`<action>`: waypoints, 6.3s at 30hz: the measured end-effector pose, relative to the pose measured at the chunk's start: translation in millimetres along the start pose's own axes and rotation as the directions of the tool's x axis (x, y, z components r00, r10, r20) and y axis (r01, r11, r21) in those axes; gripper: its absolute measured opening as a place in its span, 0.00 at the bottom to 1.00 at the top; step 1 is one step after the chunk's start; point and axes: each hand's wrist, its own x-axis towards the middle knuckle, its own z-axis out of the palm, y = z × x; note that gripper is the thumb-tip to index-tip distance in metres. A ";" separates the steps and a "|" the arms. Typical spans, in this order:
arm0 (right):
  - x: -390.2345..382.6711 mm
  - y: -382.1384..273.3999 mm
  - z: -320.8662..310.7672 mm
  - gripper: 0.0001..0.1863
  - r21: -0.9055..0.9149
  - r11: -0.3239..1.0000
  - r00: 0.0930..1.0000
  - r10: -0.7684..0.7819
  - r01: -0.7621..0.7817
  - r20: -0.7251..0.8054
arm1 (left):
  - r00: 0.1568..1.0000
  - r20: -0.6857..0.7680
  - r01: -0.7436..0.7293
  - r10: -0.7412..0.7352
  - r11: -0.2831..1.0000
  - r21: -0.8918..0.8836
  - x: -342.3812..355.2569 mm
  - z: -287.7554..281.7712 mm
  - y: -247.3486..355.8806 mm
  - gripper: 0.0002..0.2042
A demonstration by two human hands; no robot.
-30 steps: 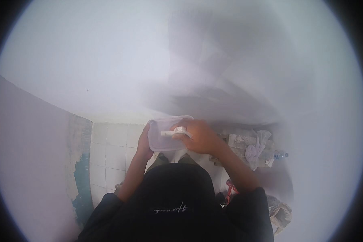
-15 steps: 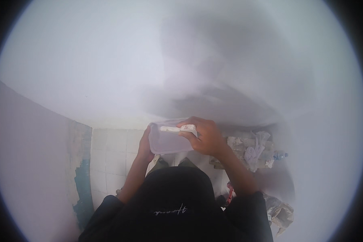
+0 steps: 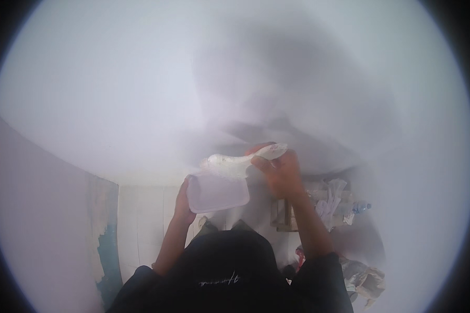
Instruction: The person paints a white ceiling using a paintbrush and a small plastic container of white paint. They repeatedly dip the brush into the container and apply paint in broad strokes across the ceiling surface.
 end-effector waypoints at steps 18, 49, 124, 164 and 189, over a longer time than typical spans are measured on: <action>49.4 -93.7 -9.6 0.10 -0.618 0.487 0.570 -0.818 0.617 -0.076 | 0.998 0.032 -0.060 0.061 0.998 -0.019 0.5 -1.3 12.7 0.27; 73.1 -105.6 -11.5 0.16 -0.723 0.107 0.363 -0.908 0.683 0.208 | 0.995 0.010 -0.097 0.097 0.995 0.002 5.1 -24.9 5.6 0.28; 40.9 31.6 -1.2 0.18 -0.768 0.073 0.480 -0.817 0.636 0.320 | 0.998 -0.027 -0.063 0.062 0.998 -0.022 -22.0 -19.5 11.7 0.28; 66.2 -31.9 -17.6 0.14 -0.749 0.003 0.363 -0.876 0.662 0.317 | 0.997 -0.016 -0.081 0.081 0.996 -0.044 -30.8 0.7 16.7 0.26; 101.2 -149.1 -36.6 0.12 -0.684 0.152 0.374 -0.908 0.713 0.187 | 0.998 -0.002 -0.066 0.066 0.997 -0.038 -34.8 19.3 31.1 0.26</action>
